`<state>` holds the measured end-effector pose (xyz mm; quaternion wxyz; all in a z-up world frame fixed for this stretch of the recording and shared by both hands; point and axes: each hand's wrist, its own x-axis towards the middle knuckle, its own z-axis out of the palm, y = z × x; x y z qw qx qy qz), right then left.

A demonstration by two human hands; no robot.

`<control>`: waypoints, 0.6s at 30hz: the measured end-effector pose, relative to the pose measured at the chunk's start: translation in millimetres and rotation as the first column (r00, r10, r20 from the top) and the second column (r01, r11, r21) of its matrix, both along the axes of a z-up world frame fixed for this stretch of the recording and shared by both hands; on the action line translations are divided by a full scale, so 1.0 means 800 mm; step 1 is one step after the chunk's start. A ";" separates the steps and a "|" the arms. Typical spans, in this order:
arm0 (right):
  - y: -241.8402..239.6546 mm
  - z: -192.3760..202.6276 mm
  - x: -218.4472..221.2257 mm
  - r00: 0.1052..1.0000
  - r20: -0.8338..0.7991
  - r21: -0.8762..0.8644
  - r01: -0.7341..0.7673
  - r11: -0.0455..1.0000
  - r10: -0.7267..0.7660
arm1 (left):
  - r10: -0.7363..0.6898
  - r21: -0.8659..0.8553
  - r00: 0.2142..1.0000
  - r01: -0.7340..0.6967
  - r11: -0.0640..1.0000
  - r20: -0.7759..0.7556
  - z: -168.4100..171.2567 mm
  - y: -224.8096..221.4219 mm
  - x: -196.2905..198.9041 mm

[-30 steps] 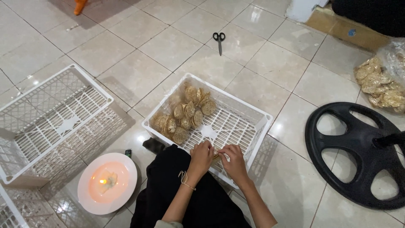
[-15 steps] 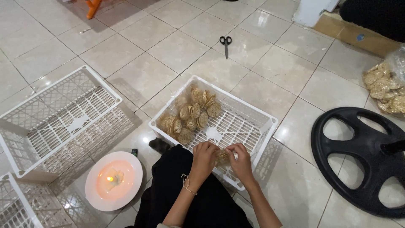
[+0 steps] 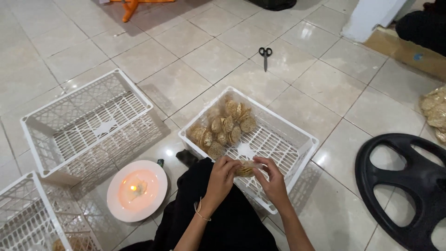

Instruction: Manually sealing plastic snack bags using a candle flame and organizing them into plastic crates.

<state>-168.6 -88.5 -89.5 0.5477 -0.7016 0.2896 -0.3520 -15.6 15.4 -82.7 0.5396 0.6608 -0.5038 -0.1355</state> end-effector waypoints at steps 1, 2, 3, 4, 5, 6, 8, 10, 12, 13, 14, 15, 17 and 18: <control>0.004 0.004 -0.001 1.000 0.000 0.001 -0.006 1.000 0.006 | 0.006 0.001 1.000 -0.006 1.000 0.000 -0.002 0.007 0.002; 0.008 0.009 -0.002 0.999 0.001 -0.087 -0.050 0.995 0.051 | -0.008 -0.052 0.997 0.012 0.999 0.075 -0.003 0.015 0.004; 0.009 0.014 0.000 0.996 0.004 -0.182 -0.092 0.979 0.094 | -0.017 -0.110 0.987 0.035 0.993 0.157 -0.003 0.019 0.008; 0.012 0.021 0.004 0.995 0.009 -0.189 -0.095 0.977 0.099 | -0.012 -0.116 0.987 0.031 0.993 0.163 0.010 0.022 0.010; 0.019 0.028 0.007 0.994 0.064 -0.201 -0.074 0.977 0.088 | 0.007 -0.146 0.983 0.020 0.989 0.184 0.024 0.029 0.010; 0.025 0.034 0.011 0.990 0.119 -0.212 -0.051 0.976 0.078 | 0.026 -0.176 0.978 0.011 0.984 0.205 0.036 0.036 0.010; 0.038 0.041 0.021 0.981 0.184 -0.214 -0.026 0.976 0.067 | 0.057 -0.174 0.985 -0.028 0.984 0.162 0.052 0.048 0.010; 0.045 0.047 0.032 0.967 0.250 -0.219 -0.002 0.976 0.058 | 0.090 -0.176 0.989 -0.068 0.982 0.121 0.060 0.054 0.013; 0.056 0.050 0.041 0.955 0.294 -0.090 -0.010 0.996 0.036 | 0.155 -0.132 0.979 -0.172 0.976 -0.131 0.059 0.060 0.018; 0.059 0.049 0.044 0.954 0.298 -0.091 -0.013 0.996 0.040 | 0.159 -0.134 0.979 -0.176 0.975 -0.127 0.056 0.062 0.021; 0.061 0.047 0.047 0.954 0.298 -0.071 -0.004 0.997 0.025 | 0.166 -0.123 0.962 -0.196 0.973 -0.216 0.053 0.064 0.023; 0.064 0.045 0.050 0.955 0.296 -0.052 0.006 0.999 0.010 | 0.172 -0.111 0.936 -0.215 0.970 -0.306 0.049 0.067 0.025; 0.071 0.053 0.057 0.957 0.289 -0.014 0.021 1.000 -0.016 | 0.164 -0.107 0.909 -0.220 0.970 -0.383 0.044 0.071 0.028; 0.075 0.057 0.060 0.959 0.280 0.025 0.041 0.999 -0.046 | 0.152 -0.103 0.876 -0.222 0.970 -0.457 0.042 0.073 0.029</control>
